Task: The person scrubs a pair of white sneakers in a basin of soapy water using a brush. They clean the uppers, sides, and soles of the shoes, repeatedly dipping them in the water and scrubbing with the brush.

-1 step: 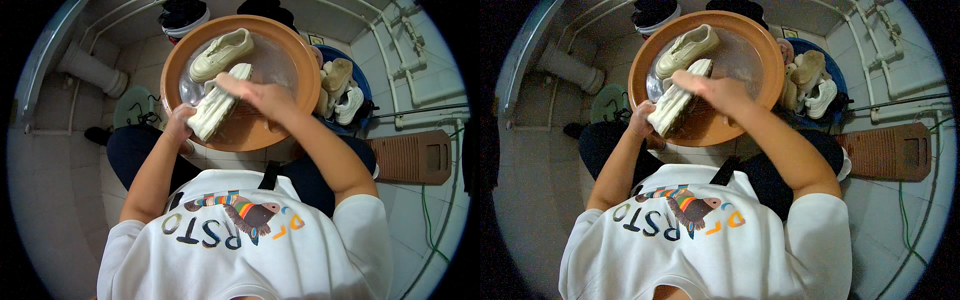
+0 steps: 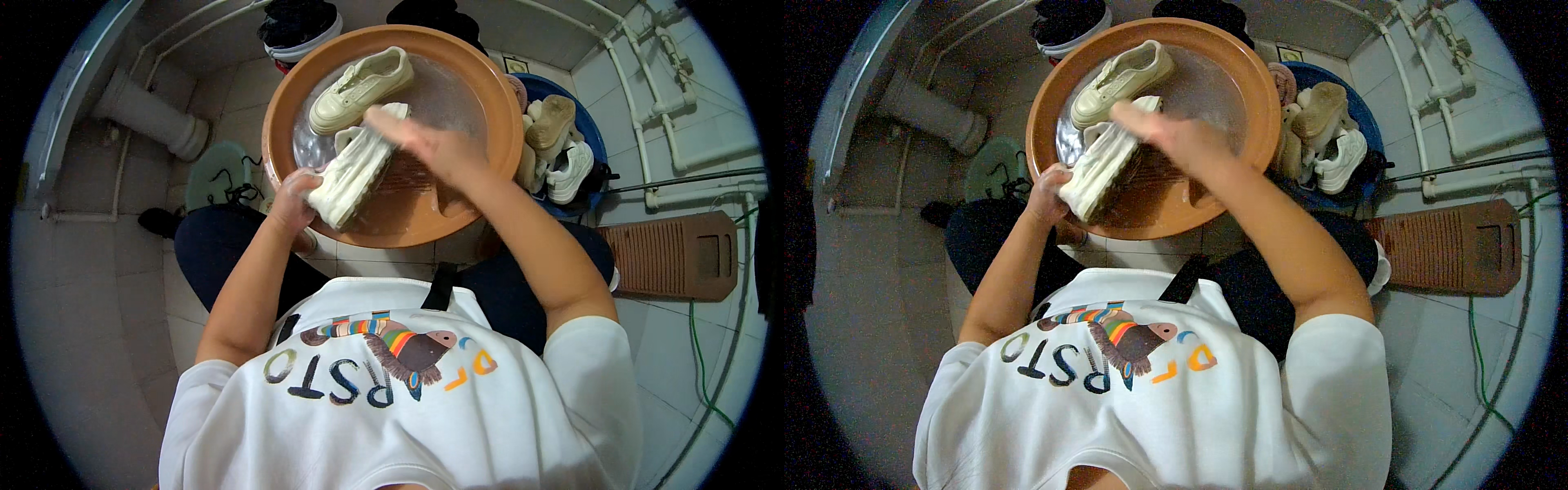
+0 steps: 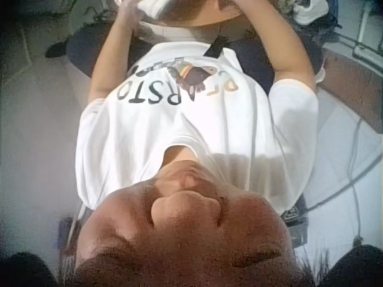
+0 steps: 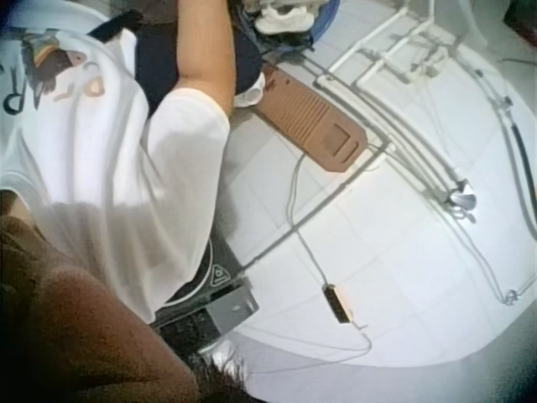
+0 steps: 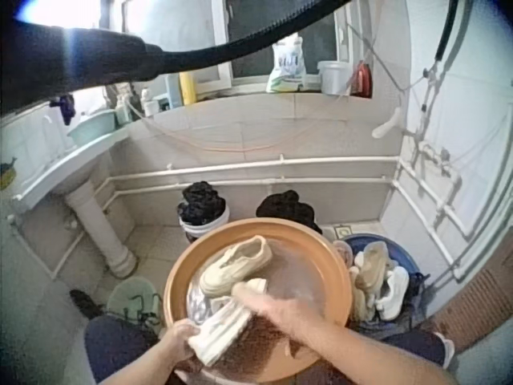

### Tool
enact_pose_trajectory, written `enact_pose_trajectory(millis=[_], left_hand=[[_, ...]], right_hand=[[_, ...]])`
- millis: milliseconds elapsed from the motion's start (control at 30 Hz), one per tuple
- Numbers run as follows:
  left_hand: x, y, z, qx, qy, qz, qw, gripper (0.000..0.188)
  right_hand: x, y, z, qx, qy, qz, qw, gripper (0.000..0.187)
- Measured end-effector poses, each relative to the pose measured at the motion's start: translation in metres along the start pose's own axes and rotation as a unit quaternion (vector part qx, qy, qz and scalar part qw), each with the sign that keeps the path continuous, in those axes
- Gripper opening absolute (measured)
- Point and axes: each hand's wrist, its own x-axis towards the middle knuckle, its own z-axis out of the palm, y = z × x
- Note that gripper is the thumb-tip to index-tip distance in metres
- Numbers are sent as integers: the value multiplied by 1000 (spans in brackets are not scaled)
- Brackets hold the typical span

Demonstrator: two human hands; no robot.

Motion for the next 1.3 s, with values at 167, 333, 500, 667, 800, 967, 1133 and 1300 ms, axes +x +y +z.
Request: enact_pose_trajectory(millis=[167,333,500,667,800,967,1133,1300], left_hand=[[-1,5,13,-11,-65,10,998,24],[1,4,12,0,-60,-4,998,25],[-12,12,23,18,-37,-3,999,25],[-7,10,20,1,-50,-15,999,23],[2,4,11,26,8,-24,999,24],[10,0,5,20,-21,-5,1000,37],[0,10,19,47,-1,-9,999,33],[1,11,17,60,-26,-1,998,25]], right_hand=[[22,47,-15,77,83,15,993,49],[48,71,12,277,120,-42,952,53],[17,30,-21,518,11,137,844,44],[17,33,-23,653,17,-5,758,61],[18,22,-27,684,39,-7,729,77],[24,31,-28,684,-45,-11,728,83],[27,26,-26,701,-71,-15,709,82],[25,19,-28,739,-104,-15,665,73]])
